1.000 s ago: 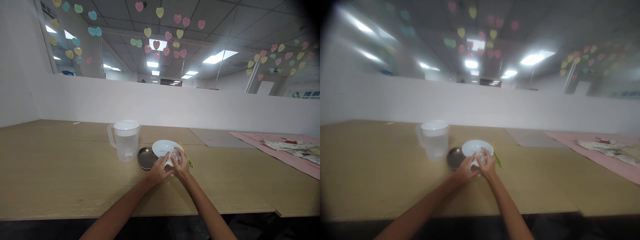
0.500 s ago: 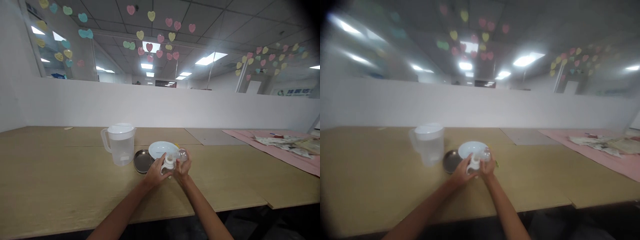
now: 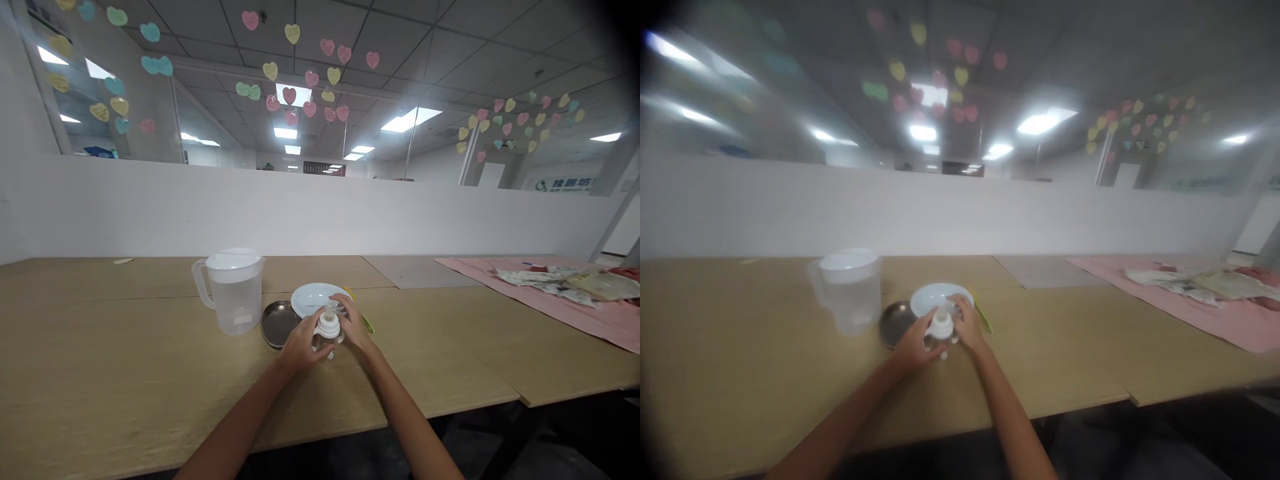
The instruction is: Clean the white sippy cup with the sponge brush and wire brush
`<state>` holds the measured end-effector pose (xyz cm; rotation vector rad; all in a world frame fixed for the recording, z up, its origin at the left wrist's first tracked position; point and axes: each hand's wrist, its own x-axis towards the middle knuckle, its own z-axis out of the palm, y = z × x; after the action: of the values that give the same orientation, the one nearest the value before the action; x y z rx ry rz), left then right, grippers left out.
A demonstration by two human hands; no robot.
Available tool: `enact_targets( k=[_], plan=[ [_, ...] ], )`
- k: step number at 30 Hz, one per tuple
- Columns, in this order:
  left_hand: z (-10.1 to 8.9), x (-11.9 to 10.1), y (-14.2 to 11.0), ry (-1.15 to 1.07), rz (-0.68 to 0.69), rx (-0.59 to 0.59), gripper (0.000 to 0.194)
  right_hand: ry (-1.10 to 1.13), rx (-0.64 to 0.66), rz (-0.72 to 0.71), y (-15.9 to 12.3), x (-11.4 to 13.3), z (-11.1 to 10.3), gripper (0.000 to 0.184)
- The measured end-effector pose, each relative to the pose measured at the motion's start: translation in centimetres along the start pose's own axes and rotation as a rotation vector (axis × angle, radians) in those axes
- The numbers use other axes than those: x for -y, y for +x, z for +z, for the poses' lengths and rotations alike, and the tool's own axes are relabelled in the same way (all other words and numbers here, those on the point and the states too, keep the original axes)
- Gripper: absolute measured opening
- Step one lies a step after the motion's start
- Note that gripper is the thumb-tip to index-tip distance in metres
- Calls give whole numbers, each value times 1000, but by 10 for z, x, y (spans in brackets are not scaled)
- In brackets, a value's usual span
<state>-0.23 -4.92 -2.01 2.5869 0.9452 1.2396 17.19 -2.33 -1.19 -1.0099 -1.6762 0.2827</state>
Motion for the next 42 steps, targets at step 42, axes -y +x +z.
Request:
enact_targets(
  k=[42],
  plan=[
    [-11, -10, 3, -190, -182, 72, 81, 104, -240, -29, -10, 4, 5, 43]
  ],
)
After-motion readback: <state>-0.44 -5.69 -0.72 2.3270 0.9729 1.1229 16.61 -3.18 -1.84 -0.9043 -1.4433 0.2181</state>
